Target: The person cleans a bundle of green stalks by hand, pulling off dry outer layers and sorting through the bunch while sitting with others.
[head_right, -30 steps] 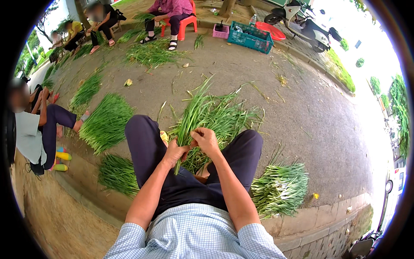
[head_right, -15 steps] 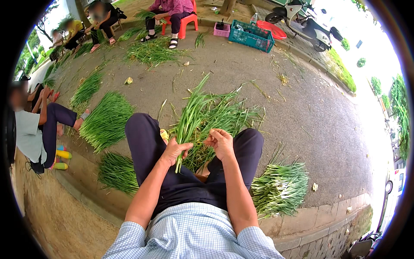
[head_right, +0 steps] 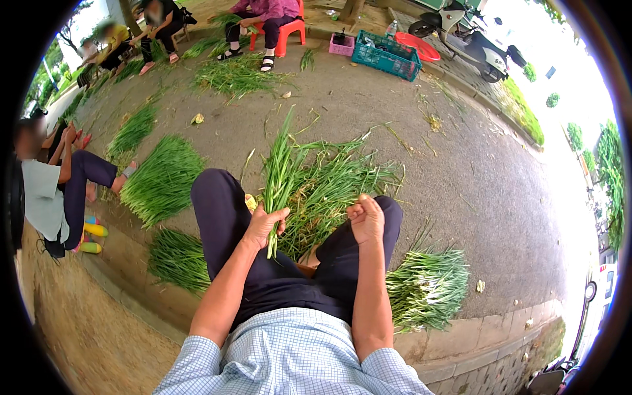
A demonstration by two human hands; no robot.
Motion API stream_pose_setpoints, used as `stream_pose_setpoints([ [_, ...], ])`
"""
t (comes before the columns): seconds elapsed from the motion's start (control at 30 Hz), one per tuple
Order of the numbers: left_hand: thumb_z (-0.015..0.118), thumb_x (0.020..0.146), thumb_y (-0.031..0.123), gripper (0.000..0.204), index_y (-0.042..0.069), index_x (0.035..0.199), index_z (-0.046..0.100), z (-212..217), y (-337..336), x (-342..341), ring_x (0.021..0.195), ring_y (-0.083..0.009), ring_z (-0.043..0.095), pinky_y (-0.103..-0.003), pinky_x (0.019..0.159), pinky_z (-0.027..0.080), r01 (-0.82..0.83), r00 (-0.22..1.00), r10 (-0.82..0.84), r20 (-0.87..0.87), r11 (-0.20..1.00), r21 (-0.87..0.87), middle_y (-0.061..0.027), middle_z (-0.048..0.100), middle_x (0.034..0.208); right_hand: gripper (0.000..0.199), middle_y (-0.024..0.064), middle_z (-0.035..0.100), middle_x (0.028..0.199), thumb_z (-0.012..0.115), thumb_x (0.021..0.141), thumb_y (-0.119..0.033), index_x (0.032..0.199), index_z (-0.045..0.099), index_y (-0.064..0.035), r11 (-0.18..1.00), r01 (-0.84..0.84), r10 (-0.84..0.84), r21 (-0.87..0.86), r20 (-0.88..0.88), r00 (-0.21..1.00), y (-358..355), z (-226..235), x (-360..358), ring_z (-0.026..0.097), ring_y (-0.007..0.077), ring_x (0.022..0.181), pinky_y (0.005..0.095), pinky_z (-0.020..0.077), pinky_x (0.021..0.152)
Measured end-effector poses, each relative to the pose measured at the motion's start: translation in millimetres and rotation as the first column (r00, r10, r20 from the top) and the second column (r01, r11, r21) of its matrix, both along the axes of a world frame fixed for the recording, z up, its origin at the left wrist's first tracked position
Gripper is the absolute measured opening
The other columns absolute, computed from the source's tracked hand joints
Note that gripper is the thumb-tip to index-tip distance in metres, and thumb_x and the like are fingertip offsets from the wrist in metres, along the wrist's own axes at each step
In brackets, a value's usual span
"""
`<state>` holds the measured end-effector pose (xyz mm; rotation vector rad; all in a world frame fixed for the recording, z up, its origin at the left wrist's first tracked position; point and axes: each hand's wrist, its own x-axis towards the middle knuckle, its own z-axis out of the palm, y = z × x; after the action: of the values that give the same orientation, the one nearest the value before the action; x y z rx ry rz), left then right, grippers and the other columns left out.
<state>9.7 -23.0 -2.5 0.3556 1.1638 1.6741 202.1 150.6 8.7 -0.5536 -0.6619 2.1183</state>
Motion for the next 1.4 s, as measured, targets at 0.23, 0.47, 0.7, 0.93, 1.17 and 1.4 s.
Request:
stream_pose_setpoints([
  [0.23,0.066,0.081,0.008,0.017,0.007,0.087,0.050,1.0,-0.9,-2.2,0.045,-0.0105,0.052,-0.024,0.038,0.040,-0.043,0.999,0.043,-0.025,0.999,0.010,-0.0010,0.053,0.062,0.004,0.0044,0.057,0.065,0.060,0.085,-0.006,0.083,0.058,-0.0023,0.905,0.425,-0.425,0.000,0.048,0.904,22.1,17.0,15.3,0.056,0.0141,0.056,0.0295,0.0542,0.061],
  [0.47,0.066,0.080,0.008,0.018,0.006,0.090,0.051,8.3,-2.2,0.3,0.046,-0.0104,0.052,-0.025,0.038,0.039,-0.072,0.997,0.073,-0.006,0.997,0.025,-0.0015,0.054,0.063,0.011,0.0122,0.063,0.068,0.061,0.079,-0.006,0.081,0.064,0.0040,0.800,-0.195,-0.404,0.567,0.751,0.522,-21.0,-13.8,-25.0,0.062,0.0141,0.055,0.0252,0.0484,0.051],
  [0.7,0.064,0.081,0.005,0.017,0.006,0.092,0.051,11.2,-5.4,0.3,0.045,-0.0100,0.050,-0.024,0.038,0.038,-0.035,0.999,0.035,-0.004,0.995,0.091,-0.0008,0.054,0.066,0.032,0.0209,0.065,0.092,0.061,0.077,-0.018,0.101,0.065,0.0013,0.580,-0.654,-0.336,0.485,0.874,0.350,-46.1,-19.4,-56.7,0.064,0.0283,0.085,0.0348,0.0505,0.074],
  [0.93,0.064,0.081,0.005,0.019,0.006,0.094,0.050,15.9,-6.5,1.2,0.046,-0.0100,0.051,-0.024,0.038,0.038,0.041,0.998,-0.039,-0.045,0.997,0.065,-0.0007,0.054,0.067,0.042,0.0145,0.056,0.113,0.053,0.085,-0.014,0.125,0.050,-0.0026,0.924,-0.324,0.110,0.202,0.672,0.732,-28.9,20.9,-91.2,0.059,0.0222,0.090,0.0337,0.0525,0.069],
  [1.17,0.065,0.081,0.008,0.021,0.006,0.095,0.050,23.3,-10.9,1.5,0.046,-0.0096,0.049,-0.023,0.040,0.038,0.174,0.984,-0.170,-0.052,0.982,0.068,-0.0007,0.052,0.064,0.045,0.0187,0.053,0.116,0.062,0.078,-0.011,0.120,0.052,0.0011,0.663,-0.563,-0.161,0.494,0.828,0.536,-15.4,7.0,-101.0,0.061,0.0294,0.089,0.0373,0.0498,0.072],
  [1.4,0.063,0.082,0.007,0.021,0.006,0.098,0.050,24.0,-11.7,-2.1,0.046,-0.0089,0.048,-0.021,0.039,0.037,0.192,0.981,-0.191,-0.016,0.978,0.076,-0.0001,0.050,0.062,0.025,0.0151,0.066,0.088,0.068,0.075,-0.014,0.097,0.067,-0.0022,0.513,-0.628,-0.367,0.585,0.811,0.455,-13.1,-2.2,-74.9,0.064,0.0262,0.076,0.0354,0.0499,0.067],
])
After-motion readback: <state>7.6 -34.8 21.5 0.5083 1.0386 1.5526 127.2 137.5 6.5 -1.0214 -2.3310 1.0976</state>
